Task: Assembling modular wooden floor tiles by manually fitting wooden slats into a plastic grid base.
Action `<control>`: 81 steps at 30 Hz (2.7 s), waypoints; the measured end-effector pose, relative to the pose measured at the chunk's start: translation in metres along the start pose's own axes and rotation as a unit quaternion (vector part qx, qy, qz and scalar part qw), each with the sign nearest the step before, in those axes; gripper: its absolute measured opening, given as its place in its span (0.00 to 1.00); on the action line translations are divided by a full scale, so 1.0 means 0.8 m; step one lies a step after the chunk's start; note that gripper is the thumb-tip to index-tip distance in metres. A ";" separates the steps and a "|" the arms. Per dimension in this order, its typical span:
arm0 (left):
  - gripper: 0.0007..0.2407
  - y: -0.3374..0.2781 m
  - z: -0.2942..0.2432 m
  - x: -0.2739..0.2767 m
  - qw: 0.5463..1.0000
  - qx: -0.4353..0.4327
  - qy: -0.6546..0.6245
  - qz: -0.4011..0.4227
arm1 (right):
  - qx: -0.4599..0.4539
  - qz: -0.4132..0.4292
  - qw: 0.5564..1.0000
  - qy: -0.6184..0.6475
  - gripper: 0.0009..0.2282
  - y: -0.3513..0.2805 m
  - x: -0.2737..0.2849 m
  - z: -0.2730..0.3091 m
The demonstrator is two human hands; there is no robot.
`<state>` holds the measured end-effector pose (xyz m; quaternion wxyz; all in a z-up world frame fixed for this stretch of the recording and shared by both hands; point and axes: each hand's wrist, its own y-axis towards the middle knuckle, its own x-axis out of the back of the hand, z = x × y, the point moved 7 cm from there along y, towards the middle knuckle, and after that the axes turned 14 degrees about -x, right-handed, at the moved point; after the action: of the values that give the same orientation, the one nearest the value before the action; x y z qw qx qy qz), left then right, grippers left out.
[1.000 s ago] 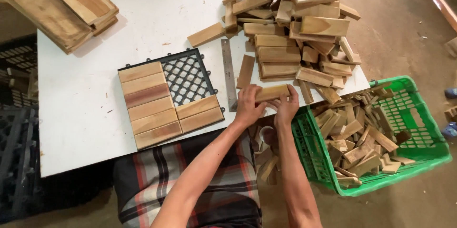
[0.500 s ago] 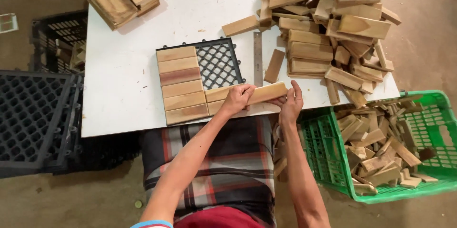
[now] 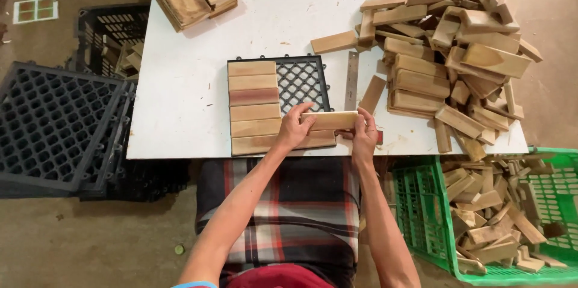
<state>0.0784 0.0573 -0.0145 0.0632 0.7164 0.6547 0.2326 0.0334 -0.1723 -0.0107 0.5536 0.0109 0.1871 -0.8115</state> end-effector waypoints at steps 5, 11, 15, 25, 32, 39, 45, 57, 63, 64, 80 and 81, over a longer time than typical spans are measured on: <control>0.24 -0.010 0.015 0.030 0.995 0.085 -0.017 -0.046 | 0.037 0.028 0.977 -0.206 0.27 0.038 -0.030 -0.029; 0.22 -0.012 -0.004 0.056 0.978 -0.035 0.205 0.021 | 0.145 -0.037 0.902 -0.404 0.27 0.066 -0.068 -0.053; 0.19 -0.014 0.010 0.048 0.950 -0.079 0.300 0.047 | 0.200 -0.062 0.872 -0.442 0.27 0.075 -0.076 -0.061; 0.18 -0.019 0.034 0.052 0.931 -0.123 0.342 -0.028 | 0.217 -0.088 0.880 -0.413 0.18 0.052 -0.090 -0.041; 0.18 -0.015 0.053 0.051 0.934 -0.093 0.342 -0.043 | 0.252 -0.118 0.889 -0.364 0.13 0.036 -0.094 -0.021; 0.13 -0.029 0.057 0.066 0.944 -0.067 0.311 -0.089 | 0.244 -0.143 0.882 -0.377 0.12 0.031 -0.089 -0.030; 0.06 -0.027 0.046 0.070 0.943 -0.063 0.298 -0.135 | 0.204 -0.150 0.875 -0.412 0.13 0.026 -0.091 -0.027; 0.09 -0.026 0.049 0.072 0.945 -0.086 0.295 -0.110 | 0.190 -0.147 0.905 -0.350 0.08 0.036 -0.081 -0.032; 0.05 -0.024 0.049 0.070 0.939 -0.088 0.320 -0.091 | 0.199 -0.147 0.914 -0.322 0.07 0.054 -0.068 -0.046; 0.05 -0.025 0.050 0.068 0.942 -0.097 0.310 -0.083 | 0.200 -0.161 0.911 -0.322 0.07 0.057 -0.058 -0.041; 0.09 0.013 -0.096 -0.086 0.891 -0.264 0.368 0.018 | 0.024 -0.354 0.931 -0.086 0.33 0.093 0.187 0.070; 0.10 0.023 -0.109 -0.122 0.882 -0.289 0.368 0.052 | 0.007 -0.366 0.925 -0.099 0.38 0.107 0.202 0.065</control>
<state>0.0557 -0.0584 0.0456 0.0098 0.5625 0.4960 0.6614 0.0580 -0.3600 -0.0238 0.2337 -0.1349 0.1160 -0.9559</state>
